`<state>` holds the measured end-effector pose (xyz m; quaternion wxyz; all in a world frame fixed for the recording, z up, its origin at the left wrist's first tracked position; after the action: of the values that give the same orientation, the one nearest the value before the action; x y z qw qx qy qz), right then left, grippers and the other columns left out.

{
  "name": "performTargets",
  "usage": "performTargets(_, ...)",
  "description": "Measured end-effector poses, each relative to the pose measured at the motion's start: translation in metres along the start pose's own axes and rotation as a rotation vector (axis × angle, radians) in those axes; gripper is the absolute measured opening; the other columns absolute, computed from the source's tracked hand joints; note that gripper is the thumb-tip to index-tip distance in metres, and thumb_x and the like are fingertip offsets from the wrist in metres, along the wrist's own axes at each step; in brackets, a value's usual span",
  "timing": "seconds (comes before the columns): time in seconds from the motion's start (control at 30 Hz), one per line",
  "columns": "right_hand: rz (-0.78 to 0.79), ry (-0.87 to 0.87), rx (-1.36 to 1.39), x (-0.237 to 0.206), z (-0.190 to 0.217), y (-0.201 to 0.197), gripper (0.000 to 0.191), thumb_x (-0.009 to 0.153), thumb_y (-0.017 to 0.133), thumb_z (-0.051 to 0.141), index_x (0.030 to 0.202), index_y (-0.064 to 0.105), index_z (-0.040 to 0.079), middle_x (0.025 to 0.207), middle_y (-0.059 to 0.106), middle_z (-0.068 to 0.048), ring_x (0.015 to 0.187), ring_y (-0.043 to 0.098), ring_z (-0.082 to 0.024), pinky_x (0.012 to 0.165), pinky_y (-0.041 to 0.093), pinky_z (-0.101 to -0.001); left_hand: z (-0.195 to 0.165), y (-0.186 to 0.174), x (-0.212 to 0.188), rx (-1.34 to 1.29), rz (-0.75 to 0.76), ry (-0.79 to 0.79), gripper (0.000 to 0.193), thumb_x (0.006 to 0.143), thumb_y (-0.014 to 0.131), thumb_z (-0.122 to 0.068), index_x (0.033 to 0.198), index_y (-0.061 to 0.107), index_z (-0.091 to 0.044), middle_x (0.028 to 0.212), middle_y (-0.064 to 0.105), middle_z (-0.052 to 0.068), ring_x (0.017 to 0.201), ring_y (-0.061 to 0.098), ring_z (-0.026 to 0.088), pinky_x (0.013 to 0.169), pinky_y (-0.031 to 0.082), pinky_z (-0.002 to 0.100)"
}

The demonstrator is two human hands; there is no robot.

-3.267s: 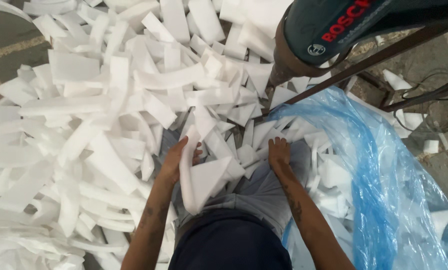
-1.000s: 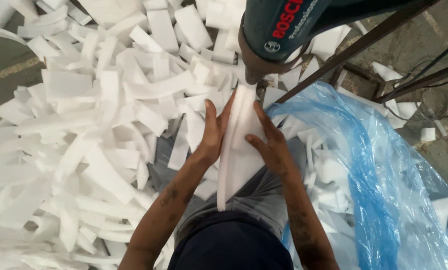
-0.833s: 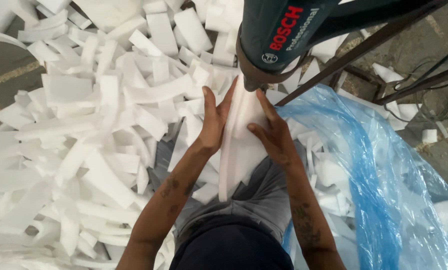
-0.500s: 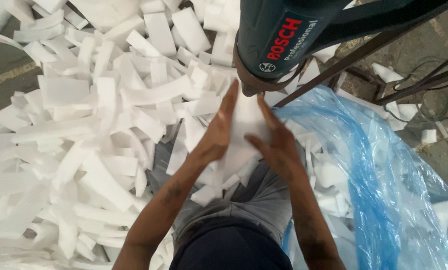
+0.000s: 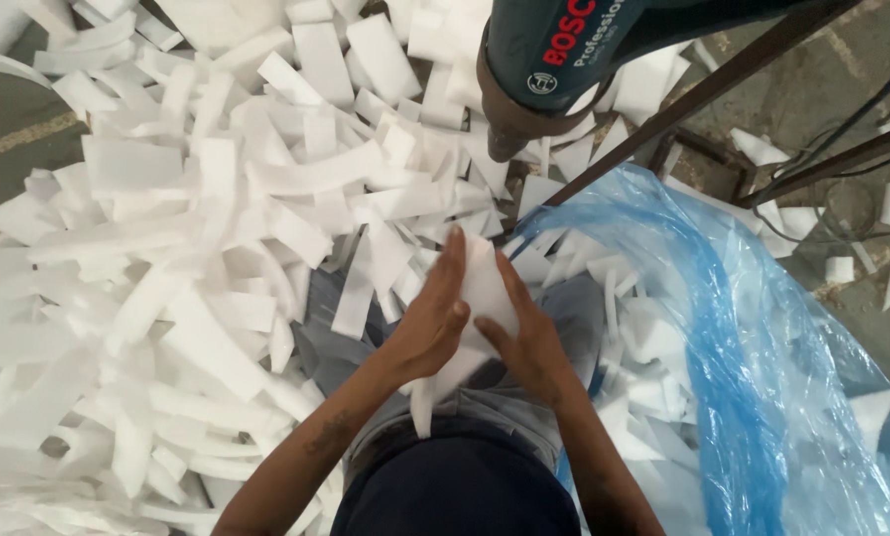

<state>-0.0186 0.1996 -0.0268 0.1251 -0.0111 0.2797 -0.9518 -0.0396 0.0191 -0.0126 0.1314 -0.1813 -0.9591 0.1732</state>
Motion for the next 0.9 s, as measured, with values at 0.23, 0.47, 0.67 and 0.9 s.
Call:
performTargets(0.23, -0.494, 0.243, 1.086, 0.029, -0.101, 0.017, 0.044, 0.103, 0.063, 0.013, 0.145, 0.052, 0.002, 0.117, 0.063, -0.008, 0.098, 0.054, -0.025, 0.080, 0.040, -0.0406, 0.004, 0.028, -0.042, 0.225, -0.435, 0.093, 0.046, 0.107, 0.048, -0.047, 0.129, 0.056, -0.007, 0.122, 0.067, 0.016, 0.109, 0.068, 0.035, 0.090, 0.054, 0.043)
performTargets(0.47, -0.001, 0.484, 1.714, -0.001, -0.123, 0.083, 0.020, 0.104, 0.063, 0.025, 0.109, 0.066, 0.005, 0.098, 0.068, -0.007, 0.087, 0.064, -0.021, 0.082, 0.053, -0.0364, 0.076, 0.086, -0.043, -0.463, -0.467, -0.403, 0.041, 0.094, 0.069, -0.023, 0.122, 0.064, 0.007, 0.104, 0.074, 0.010, 0.093, 0.071, 0.018, 0.076, 0.057, 0.034)
performTargets(0.67, 0.229, 0.631, 1.489, -0.036, -0.095, 0.096, 0.034, 0.104, 0.058, 0.031, 0.119, 0.069, 0.002, 0.091, 0.069, -0.004, 0.079, 0.063, -0.014, 0.069, 0.049, -0.0294, 0.115, 0.068, -0.043, -0.720, -0.474, -0.703, 0.037, 0.094, 0.065, -0.015, 0.122, 0.061, 0.009, 0.090, 0.065, 0.007, 0.076, 0.063, 0.020, 0.061, 0.055, 0.040)
performTargets(0.9, -0.618, -0.049, 0.198, -0.022, -0.053, 0.014, 0.066, 0.109, 0.051, 0.044, 0.158, 0.036, 0.002, 0.134, 0.055, -0.014, 0.117, 0.054, -0.019, 0.101, 0.046, -0.0340, 0.109, 0.033, -0.045, -0.524, -0.106, -0.587, 0.063, 0.099, 0.048, -0.017, 0.155, 0.022, -0.001, 0.113, 0.062, 0.010, 0.102, 0.057, 0.017, 0.091, 0.049, 0.029)
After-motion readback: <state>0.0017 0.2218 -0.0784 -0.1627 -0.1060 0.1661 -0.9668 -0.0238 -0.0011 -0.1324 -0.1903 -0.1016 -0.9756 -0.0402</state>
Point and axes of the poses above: each hand's wrist, its own x-axis towards the middle knuckle, its own y-axis out of the palm, z = x × y, the point moved 2 cm from there along x, towards the middle knuckle
